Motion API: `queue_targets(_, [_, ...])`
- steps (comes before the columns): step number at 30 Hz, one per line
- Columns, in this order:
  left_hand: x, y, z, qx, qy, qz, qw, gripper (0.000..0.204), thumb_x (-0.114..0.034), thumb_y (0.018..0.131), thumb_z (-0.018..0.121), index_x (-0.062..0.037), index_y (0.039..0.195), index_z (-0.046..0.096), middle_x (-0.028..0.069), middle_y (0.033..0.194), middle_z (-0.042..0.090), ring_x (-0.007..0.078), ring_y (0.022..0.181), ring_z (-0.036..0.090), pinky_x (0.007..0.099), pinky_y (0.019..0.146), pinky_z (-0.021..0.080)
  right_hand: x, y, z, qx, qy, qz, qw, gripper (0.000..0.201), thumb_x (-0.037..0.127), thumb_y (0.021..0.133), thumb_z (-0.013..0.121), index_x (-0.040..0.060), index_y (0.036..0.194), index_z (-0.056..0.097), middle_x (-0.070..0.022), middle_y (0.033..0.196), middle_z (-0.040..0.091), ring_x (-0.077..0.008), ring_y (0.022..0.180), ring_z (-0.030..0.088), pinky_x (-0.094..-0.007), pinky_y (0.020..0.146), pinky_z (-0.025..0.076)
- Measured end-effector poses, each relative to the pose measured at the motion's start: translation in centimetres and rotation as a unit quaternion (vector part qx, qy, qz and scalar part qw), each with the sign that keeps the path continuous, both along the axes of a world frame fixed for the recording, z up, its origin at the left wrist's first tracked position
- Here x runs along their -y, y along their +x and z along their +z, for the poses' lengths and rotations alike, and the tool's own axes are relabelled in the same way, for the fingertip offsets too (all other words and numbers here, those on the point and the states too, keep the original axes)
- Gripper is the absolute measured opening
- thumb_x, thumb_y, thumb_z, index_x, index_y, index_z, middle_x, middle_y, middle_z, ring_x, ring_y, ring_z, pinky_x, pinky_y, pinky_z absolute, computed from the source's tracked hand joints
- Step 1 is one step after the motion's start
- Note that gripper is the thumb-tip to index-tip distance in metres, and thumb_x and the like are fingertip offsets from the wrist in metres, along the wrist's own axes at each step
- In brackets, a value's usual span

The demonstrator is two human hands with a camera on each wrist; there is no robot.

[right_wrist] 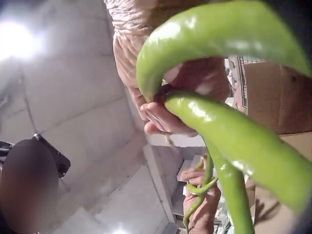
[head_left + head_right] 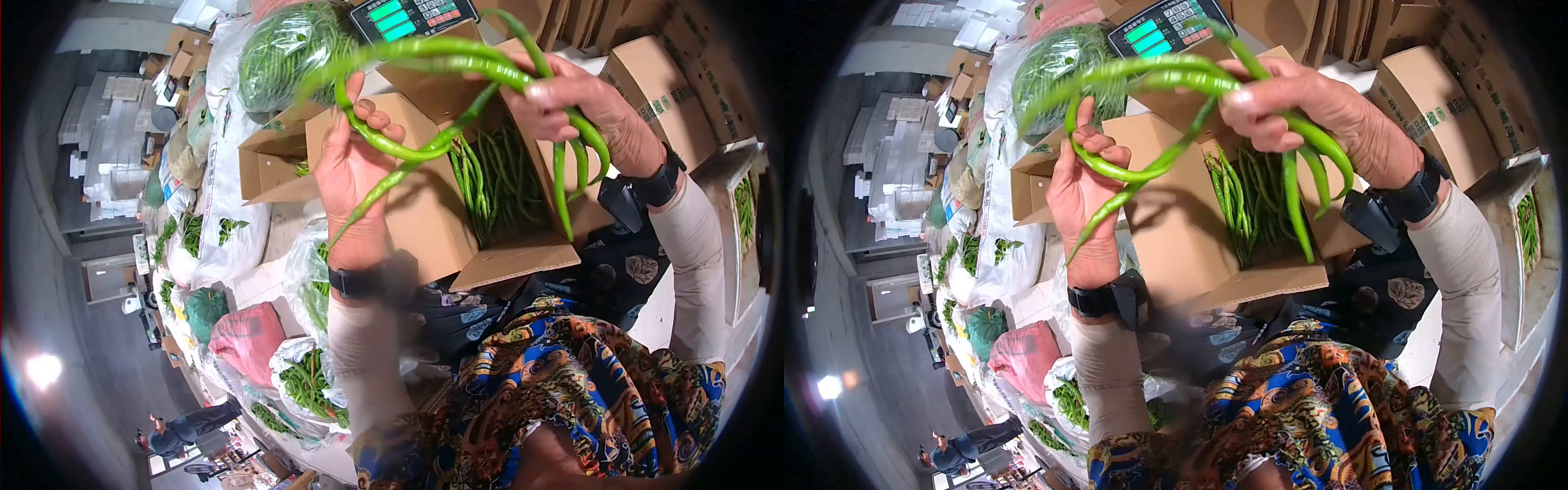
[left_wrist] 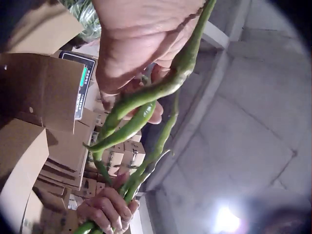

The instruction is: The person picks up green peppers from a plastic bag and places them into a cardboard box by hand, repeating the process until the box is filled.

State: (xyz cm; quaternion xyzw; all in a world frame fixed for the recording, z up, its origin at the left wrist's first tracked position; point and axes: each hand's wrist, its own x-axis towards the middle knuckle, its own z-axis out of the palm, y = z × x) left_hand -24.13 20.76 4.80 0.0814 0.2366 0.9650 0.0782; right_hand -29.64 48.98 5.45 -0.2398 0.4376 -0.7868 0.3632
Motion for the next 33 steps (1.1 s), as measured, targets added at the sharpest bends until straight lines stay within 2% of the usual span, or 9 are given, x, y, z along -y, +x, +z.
queue_targets(4, [0.4,-0.5,-0.8,0.053,-0.032,0.004,0.998,0.047,-0.015,0.096,0.047,0.0031,0.137,0.033,0.0085,0.099,0.056,0.0207,0.093,0.055,0.0399,0.086,0.045,-0.2,-0.8,0.2,0.041,-0.048,-0.007,0.998,0.042,0.022,0.099,0.043,-0.0080,0.129,0.045,0.0006,0.074,0.052,0.0012,0.047,0.035,-0.0159,0.039,0.030])
queue_targets(14, [2.5,-0.2,0.1,0.068,-0.032,0.133,0.988,0.035,-0.010,0.092,0.050,0.0018,0.124,0.047,0.0064,0.100,0.053,0.0159,0.091,0.053,0.0354,0.083,0.046,-0.7,-1.0,1.4,-0.008,0.037,-0.079,0.996,0.046,0.028,0.098,0.042,-0.0079,0.127,0.045,0.0009,0.076,0.050,0.0003,0.043,0.036,-0.0142,0.039,0.030])
queue_targets(15, [2.3,-0.3,-0.3,0.071,-0.032,0.132,0.988,0.035,-0.010,0.092,0.050,0.0018,0.124,0.047,0.0064,0.100,0.053,0.0159,0.091,0.053,0.0354,0.083,0.046,-0.8,-1.3,1.2,-0.005,0.038,-0.080,0.996,0.046,0.028,0.098,0.042,-0.0079,0.127,0.045,0.0009,0.076,0.050,0.0003,0.043,0.036,-0.0142,0.039,0.030])
queue_targets(17, [1.4,-0.3,-1.0,0.073,0.014,-0.037,0.997,0.034,-0.007,0.093,0.048,0.0054,0.125,0.043,0.0039,0.089,0.046,0.0135,0.078,0.046,0.0318,0.075,0.041,0.0,-1.5,2.1,-0.074,-0.017,-0.046,0.996,0.042,0.027,0.096,0.051,-0.0061,0.123,0.049,-0.0012,0.081,0.054,-0.0002,0.050,0.041,-0.0132,0.042,0.034])
queue_targets(18, [0.5,-0.1,-1.0,0.097,-0.025,-0.011,0.995,0.036,-0.007,0.095,0.046,0.0066,0.127,0.040,0.0026,0.084,0.040,0.0123,0.073,0.040,0.0289,0.069,0.039,-1.0,0.1,4.5,0.125,-0.045,-0.059,0.989,0.030,0.021,0.098,0.050,-0.0063,0.106,0.058,-0.0015,0.074,0.055,-0.0064,0.058,0.048,-0.0180,0.053,0.041])
queue_targets(27, [-0.7,-0.8,-4.8,0.204,-0.145,-0.021,0.968,0.032,-0.001,0.089,0.056,0.0079,0.118,0.048,0.0139,0.101,0.056,0.0220,0.099,0.056,0.0367,0.088,0.051,-1.0,-1.1,0.8,0.044,0.013,-0.045,0.998,0.021,0.020,0.096,0.052,-0.0004,0.095,0.057,-0.0022,0.081,0.059,-0.0092,0.062,0.054,-0.0207,0.054,0.044])
queue_targets(29, [-3.2,-0.3,-6.0,0.224,-0.271,-0.069,0.934,0.034,-0.002,0.089,0.057,0.0073,0.120,0.048,0.0123,0.098,0.055,0.0204,0.095,0.056,0.0372,0.087,0.050,-0.5,-1.0,-0.4,0.034,-0.021,-0.012,0.999,0.019,0.018,0.095,0.054,-0.0001,0.097,0.057,-0.0025,0.084,0.061,-0.0099,0.068,0.057,-0.0214,0.059,0.046])
queue_targets(31, [-5.0,0.7,-7.4,0.237,-0.326,-0.041,0.914,0.031,-0.005,0.091,0.055,0.0054,0.119,0.050,0.0107,0.097,0.056,0.0192,0.091,0.057,0.0347,0.088,0.050,1.1,-0.1,-1.4,-0.019,0.092,-0.093,0.991,0.040,0.027,0.096,0.052,-0.0045,0.120,0.052,-0.0009,0.081,0.056,-0.0016,0.053,0.044,-0.0150,0.045,0.037])
queue_targets(33, [-5.6,0.8,-8.3,0.227,-0.539,0.020,0.811,0.027,-0.011,0.091,0.055,0.0004,0.115,0.053,0.0125,0.111,0.059,0.0218,0.101,0.058,0.0360,0.091,0.046,1.8,0.3,-2.1,0.021,0.111,-0.068,0.991,0.030,0.028,0.095,0.054,-0.0006,0.106,0.057,-0.0012,0.080,0.057,-0.0029,0.055,0.046,-0.0172,0.049,0.039])
